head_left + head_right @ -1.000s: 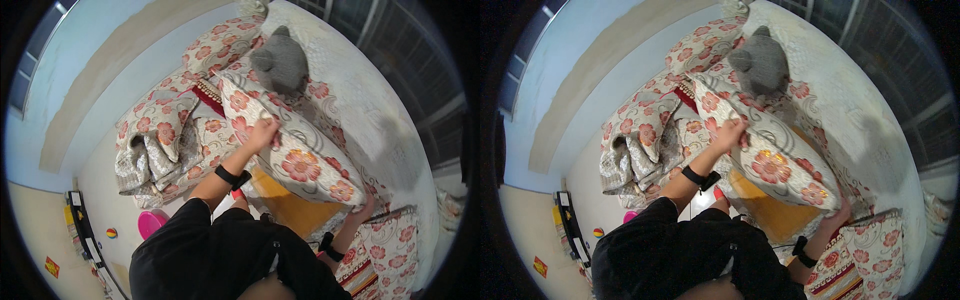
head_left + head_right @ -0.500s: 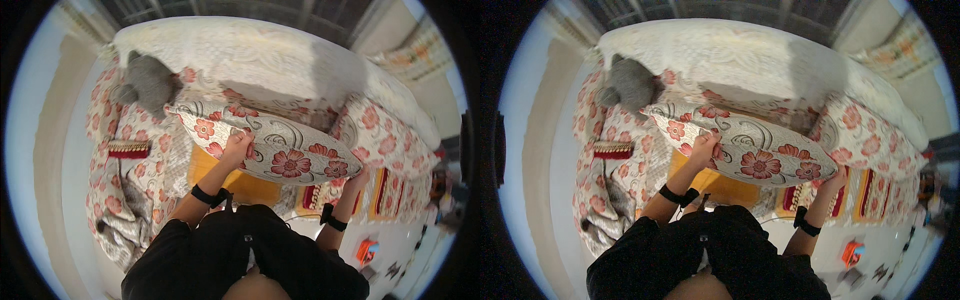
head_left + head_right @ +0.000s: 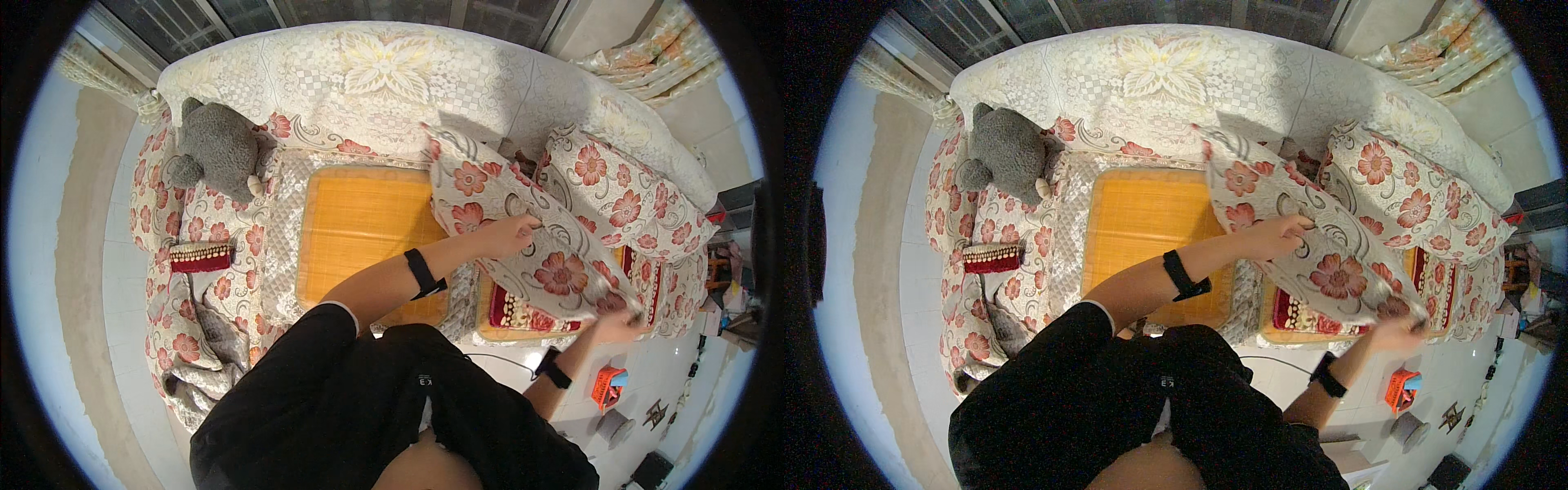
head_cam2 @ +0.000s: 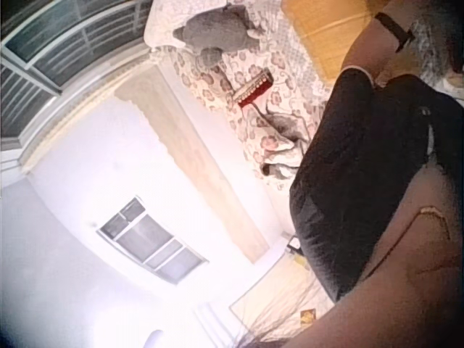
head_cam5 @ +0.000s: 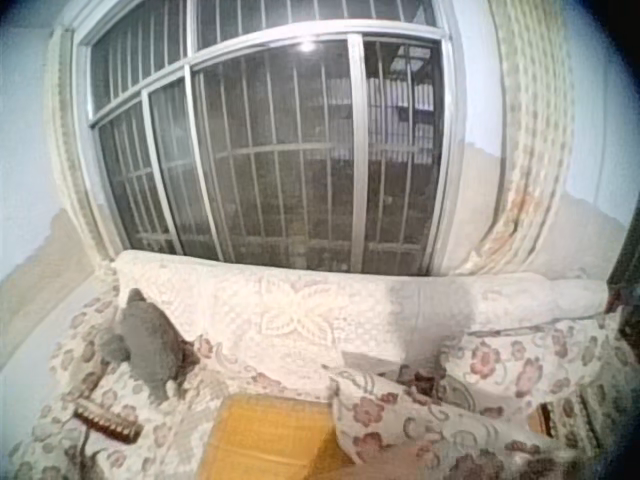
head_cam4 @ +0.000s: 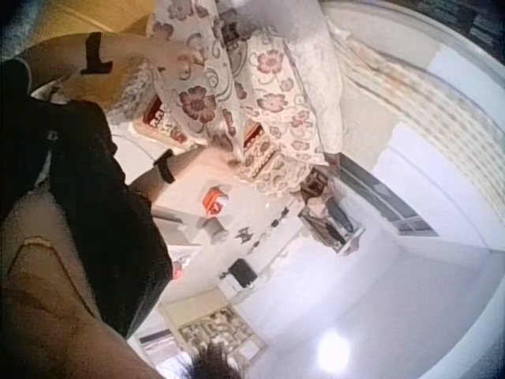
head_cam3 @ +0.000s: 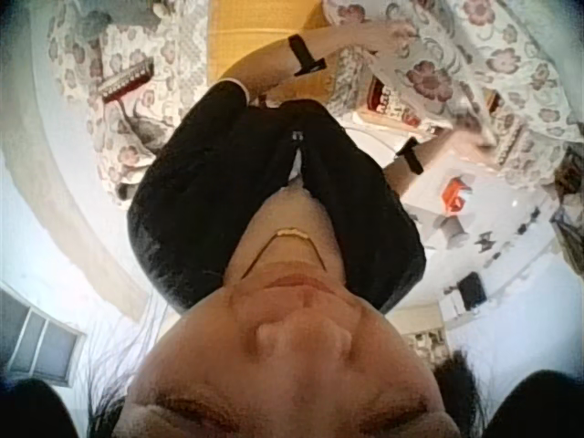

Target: The person arranges several pillows and a plush toy on a sofa, spreads out a quilted mat, and then places more pillows and a small rug on top before tidying items on a nearby table.

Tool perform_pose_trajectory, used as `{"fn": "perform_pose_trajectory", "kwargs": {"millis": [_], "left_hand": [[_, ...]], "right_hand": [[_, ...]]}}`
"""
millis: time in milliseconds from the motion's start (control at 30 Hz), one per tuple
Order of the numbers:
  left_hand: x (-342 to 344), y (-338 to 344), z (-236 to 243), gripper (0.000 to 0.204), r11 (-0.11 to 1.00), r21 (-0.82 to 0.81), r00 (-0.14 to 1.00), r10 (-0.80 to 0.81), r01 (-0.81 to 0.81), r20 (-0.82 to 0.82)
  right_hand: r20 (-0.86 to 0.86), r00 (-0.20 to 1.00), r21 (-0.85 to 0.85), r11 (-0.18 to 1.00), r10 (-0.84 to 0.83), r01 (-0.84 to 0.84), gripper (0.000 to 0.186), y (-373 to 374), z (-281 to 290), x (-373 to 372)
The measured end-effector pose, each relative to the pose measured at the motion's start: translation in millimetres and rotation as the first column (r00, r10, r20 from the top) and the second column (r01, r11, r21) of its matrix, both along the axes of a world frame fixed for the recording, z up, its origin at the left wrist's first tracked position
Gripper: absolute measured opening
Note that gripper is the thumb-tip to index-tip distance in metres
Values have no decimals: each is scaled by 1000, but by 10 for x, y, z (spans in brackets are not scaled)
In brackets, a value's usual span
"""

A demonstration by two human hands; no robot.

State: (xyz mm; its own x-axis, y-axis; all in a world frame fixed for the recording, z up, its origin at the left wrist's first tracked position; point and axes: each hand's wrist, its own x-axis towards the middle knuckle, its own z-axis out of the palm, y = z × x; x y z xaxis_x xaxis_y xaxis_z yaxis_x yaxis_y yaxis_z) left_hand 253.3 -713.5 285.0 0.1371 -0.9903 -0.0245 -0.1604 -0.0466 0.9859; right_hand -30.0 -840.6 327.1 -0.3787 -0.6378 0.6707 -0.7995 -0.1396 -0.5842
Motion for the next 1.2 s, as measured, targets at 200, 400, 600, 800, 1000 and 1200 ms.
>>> {"fn": "perform_pose_trajectory", "kwargs": {"millis": [200,400,600,800,1000,1200], "left_hand": [[197,650,-698,29,981,171,996,85,-89,30],[863,2737,-998,47,619,471,726,684,-629,71],[745,4901,-896,50,44,600,192,964,-798,184],[380,6337,-980,47,-305,664,-169,950,-683,262],[779,7132,-1684,43,-255,736,-315,947,-627,59],[1330,8874,-3139,34,-373,520,-256,924,-768,285]], "right_hand": [[-232,419,707,447,878,-548,69,663,-1627,1037],[-53,502,964,175,863,-199,78,978,-2068,1597],[30,508,916,179,861,-358,76,1292,-2251,1876],[-103,366,912,234,925,-337,60,1926,-2044,2704],[-59,-291,902,-74,955,-426,33,2918,-2597,3626],[326,-544,921,-389,773,0,41,6283,-2594,4945]]}}
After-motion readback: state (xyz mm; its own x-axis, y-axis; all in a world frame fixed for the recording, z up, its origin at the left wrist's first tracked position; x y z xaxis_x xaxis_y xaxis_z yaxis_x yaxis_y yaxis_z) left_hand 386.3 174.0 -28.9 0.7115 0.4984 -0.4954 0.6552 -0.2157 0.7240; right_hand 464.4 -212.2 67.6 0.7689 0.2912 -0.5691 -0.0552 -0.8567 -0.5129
